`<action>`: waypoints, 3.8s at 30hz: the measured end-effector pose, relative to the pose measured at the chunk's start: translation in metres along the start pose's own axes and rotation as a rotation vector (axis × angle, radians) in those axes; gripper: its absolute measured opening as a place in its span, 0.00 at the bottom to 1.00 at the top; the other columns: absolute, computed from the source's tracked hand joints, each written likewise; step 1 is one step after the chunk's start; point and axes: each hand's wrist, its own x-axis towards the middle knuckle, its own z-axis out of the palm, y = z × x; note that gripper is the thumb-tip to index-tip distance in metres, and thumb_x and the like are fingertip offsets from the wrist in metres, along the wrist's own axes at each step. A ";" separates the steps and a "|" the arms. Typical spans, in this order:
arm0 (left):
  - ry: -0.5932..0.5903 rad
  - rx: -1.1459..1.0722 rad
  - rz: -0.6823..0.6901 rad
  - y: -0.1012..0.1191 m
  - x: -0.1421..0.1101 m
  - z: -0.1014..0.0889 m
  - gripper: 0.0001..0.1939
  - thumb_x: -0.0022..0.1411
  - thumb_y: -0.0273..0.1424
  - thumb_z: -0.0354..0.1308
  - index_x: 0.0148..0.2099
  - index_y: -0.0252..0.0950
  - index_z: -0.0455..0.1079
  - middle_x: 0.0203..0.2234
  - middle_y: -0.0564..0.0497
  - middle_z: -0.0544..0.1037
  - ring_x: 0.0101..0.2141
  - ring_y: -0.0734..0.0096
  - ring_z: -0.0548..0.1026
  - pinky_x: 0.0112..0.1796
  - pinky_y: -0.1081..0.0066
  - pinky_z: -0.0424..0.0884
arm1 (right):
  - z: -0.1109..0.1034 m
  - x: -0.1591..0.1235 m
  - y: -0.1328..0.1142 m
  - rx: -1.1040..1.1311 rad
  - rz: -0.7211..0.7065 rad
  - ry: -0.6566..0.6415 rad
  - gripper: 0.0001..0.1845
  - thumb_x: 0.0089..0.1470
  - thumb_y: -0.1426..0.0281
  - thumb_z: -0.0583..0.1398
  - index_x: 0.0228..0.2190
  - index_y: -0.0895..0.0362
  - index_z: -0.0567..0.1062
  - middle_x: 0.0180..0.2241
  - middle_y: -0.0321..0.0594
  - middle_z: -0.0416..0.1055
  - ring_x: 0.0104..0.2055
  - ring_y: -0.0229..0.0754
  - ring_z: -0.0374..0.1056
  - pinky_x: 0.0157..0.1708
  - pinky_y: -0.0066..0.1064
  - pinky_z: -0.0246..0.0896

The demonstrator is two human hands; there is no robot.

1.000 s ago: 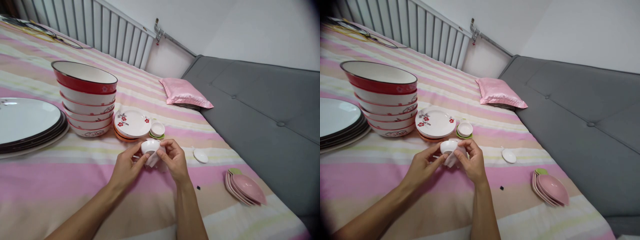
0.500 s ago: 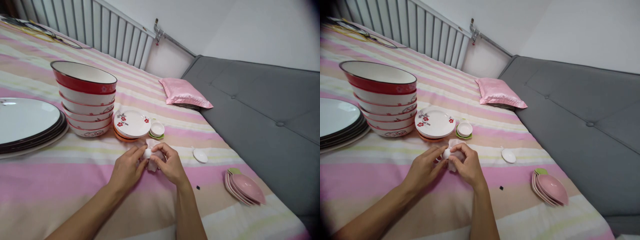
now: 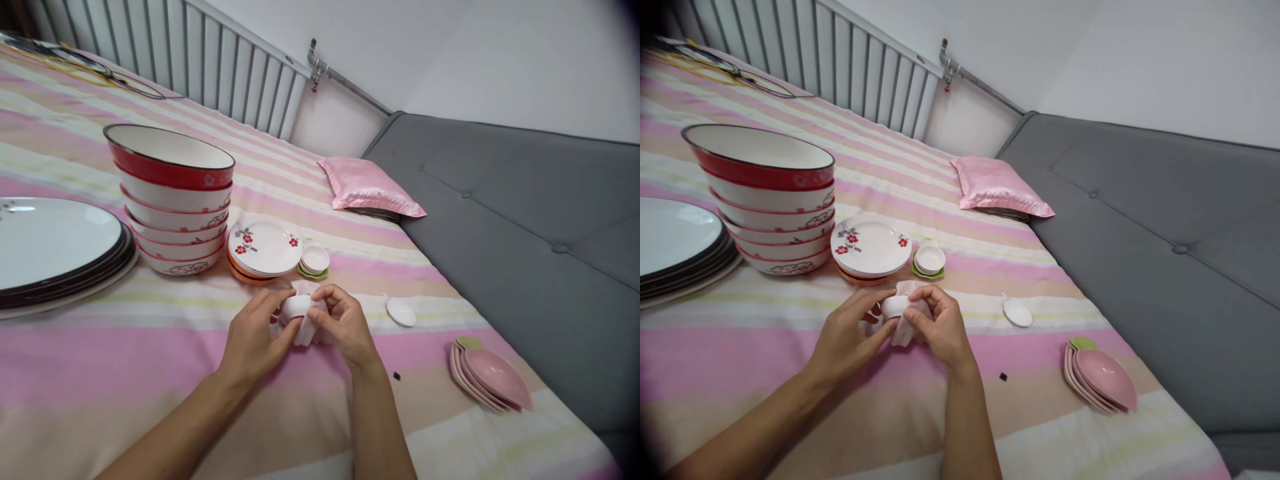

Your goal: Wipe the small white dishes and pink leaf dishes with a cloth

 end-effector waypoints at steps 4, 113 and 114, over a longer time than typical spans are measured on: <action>0.028 -0.075 -0.085 0.005 0.002 -0.001 0.20 0.52 0.35 0.59 0.48 0.37 0.68 0.41 0.46 0.75 0.33 0.67 0.74 0.32 0.70 0.71 | -0.001 0.001 -0.003 0.212 0.024 0.114 0.15 0.42 0.66 0.66 0.32 0.54 0.68 0.28 0.34 0.69 0.28 0.35 0.65 0.29 0.25 0.61; -0.142 -0.693 -0.381 0.008 0.004 0.001 0.23 0.55 0.40 0.57 0.49 0.31 0.67 0.40 0.43 0.77 0.36 0.62 0.76 0.35 0.67 0.73 | 0.002 0.002 -0.001 0.151 0.067 0.053 0.23 0.46 0.64 0.65 0.45 0.55 0.71 0.39 0.40 0.75 0.41 0.42 0.70 0.42 0.31 0.63; -0.141 -0.737 -0.392 0.008 0.004 0.001 0.24 0.55 0.40 0.57 0.49 0.31 0.66 0.40 0.42 0.77 0.35 0.62 0.76 0.34 0.67 0.73 | 0.003 0.002 -0.002 0.147 0.057 0.071 0.26 0.46 0.64 0.65 0.47 0.54 0.68 0.37 0.39 0.75 0.39 0.41 0.70 0.39 0.30 0.64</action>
